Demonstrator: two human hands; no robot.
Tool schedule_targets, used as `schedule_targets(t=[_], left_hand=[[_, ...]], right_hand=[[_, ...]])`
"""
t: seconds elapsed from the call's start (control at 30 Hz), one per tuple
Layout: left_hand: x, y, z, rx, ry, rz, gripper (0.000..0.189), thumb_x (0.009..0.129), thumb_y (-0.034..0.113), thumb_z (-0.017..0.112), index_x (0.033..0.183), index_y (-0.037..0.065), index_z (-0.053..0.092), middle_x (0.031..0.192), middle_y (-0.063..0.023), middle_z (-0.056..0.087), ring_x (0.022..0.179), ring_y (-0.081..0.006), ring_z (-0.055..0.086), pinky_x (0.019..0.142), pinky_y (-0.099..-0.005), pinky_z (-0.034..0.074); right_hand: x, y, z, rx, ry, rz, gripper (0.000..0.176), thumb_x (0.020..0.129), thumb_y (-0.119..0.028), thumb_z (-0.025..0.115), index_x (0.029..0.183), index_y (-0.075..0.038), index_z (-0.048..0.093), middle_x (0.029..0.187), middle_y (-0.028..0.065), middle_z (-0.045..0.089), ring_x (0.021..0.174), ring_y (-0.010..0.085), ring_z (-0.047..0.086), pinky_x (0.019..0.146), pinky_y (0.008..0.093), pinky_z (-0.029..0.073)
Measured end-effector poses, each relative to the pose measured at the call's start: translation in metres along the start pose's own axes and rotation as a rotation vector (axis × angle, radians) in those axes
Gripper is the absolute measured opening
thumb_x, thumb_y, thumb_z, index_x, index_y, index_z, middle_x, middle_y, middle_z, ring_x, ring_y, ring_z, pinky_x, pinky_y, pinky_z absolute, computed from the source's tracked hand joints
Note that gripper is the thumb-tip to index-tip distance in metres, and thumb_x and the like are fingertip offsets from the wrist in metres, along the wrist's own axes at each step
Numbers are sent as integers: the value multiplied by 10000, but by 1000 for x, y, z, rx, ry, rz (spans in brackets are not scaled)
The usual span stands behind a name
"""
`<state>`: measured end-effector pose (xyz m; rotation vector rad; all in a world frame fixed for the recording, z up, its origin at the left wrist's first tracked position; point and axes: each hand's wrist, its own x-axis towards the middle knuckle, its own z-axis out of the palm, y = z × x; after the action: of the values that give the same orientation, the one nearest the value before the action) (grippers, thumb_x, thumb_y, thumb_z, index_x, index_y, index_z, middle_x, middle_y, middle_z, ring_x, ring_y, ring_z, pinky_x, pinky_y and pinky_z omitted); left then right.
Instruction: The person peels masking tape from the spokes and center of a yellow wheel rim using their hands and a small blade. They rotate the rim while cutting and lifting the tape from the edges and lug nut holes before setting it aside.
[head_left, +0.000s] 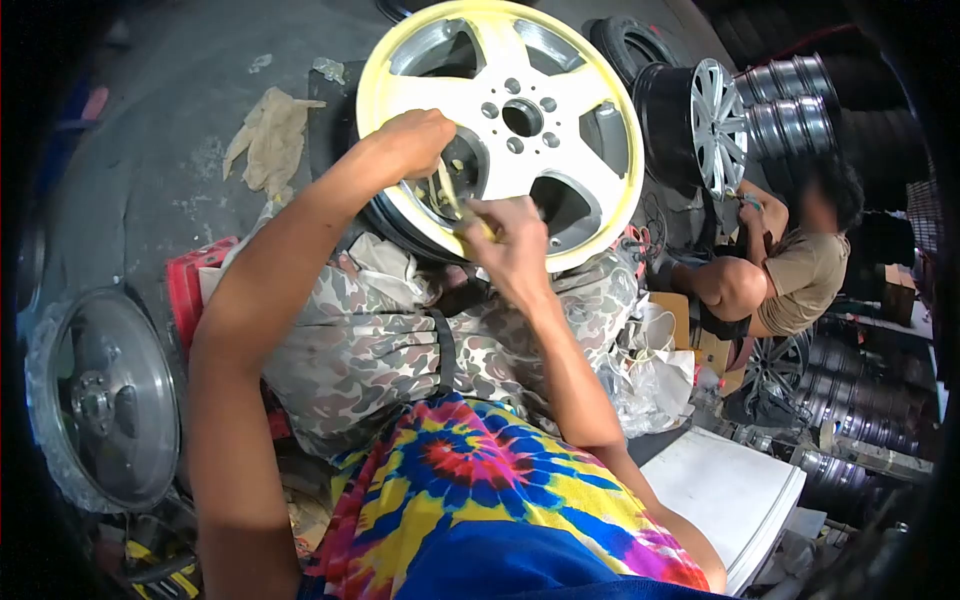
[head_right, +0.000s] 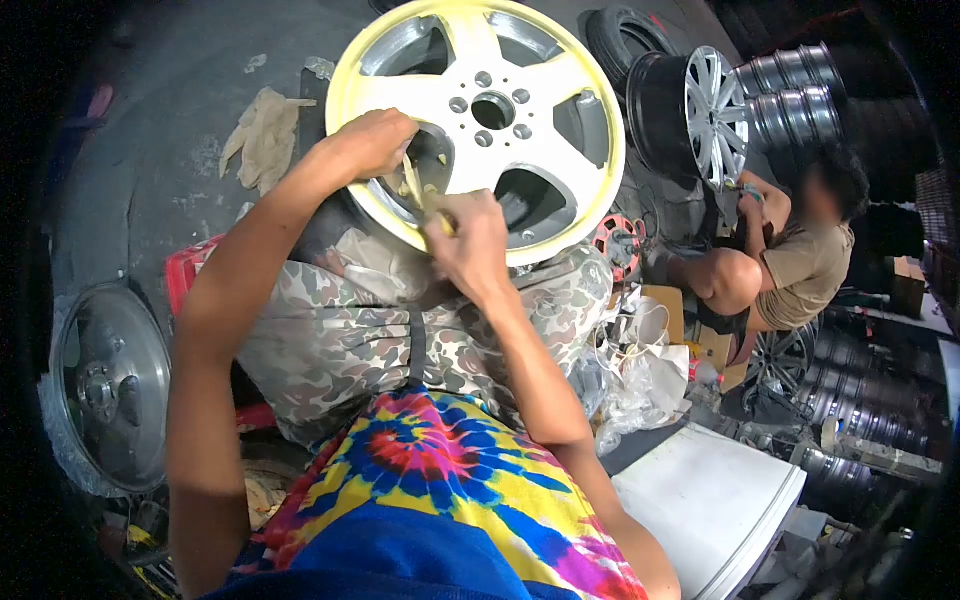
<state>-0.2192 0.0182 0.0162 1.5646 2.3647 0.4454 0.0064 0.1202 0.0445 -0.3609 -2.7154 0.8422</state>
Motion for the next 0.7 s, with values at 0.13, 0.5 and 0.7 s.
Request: schedule_targets(t=[0.13,0.5,0.7], left_hand=[[-12,6,-8,-43,128,6,208,897,113,738,1005,-62,708,1015,-284,717,1024,-466,689,895,-516,546],[2,26,8,-41,150,-72,179,858,122,738,840,-55,728,846,-303,699,843,-470,706,769,-514,557],[9,47,-1,-14,103,-152,144,875,41,696,902,-97,728,908,-316,707,892,-495,713,780,-543,572]], right_hand=[[-9,32,-31,235,270,158,273,922,-127,772,1173,-20,782,844,49,660,763,132,547,704,306,480],[-38,76,-80,582,480,464,246,981,-178,792,1075,49,777,699,-117,435,640,8,357,574,197,276],[-43,89,-73,602,449,419,207,981,-171,775,1041,28,779,660,-101,426,631,29,359,568,227,300]])
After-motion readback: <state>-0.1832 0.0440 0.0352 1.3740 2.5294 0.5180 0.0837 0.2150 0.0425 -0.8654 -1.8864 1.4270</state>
